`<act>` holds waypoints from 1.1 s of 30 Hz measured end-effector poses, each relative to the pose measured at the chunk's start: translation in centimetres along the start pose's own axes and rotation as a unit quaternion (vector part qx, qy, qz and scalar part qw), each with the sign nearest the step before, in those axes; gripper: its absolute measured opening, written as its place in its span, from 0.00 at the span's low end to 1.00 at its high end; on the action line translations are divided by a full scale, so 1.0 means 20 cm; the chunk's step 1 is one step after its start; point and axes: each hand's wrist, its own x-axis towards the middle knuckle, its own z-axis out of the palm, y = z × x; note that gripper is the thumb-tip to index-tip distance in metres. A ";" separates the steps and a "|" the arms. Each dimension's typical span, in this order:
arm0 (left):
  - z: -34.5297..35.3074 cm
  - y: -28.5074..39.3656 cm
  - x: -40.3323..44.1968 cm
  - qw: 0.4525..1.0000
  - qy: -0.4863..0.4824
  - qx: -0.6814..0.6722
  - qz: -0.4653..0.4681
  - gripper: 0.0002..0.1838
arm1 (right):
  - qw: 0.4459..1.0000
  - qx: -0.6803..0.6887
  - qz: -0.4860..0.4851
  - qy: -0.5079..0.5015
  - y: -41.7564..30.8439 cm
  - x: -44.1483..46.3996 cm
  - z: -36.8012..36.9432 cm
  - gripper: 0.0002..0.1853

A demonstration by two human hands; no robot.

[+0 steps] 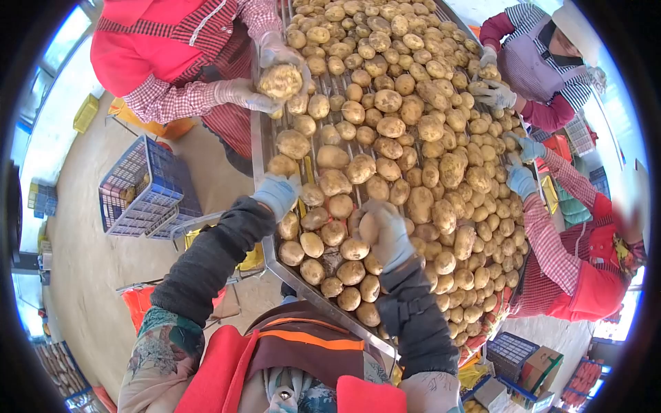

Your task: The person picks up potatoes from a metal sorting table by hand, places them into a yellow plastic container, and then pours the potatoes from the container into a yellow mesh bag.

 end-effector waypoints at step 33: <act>2.13 -1.47 -3.00 0.020 0.364 -0.795 -0.484 0.37 | 0.846 -0.469 -0.186 -0.171 0.30 -0.42 0.95 0.15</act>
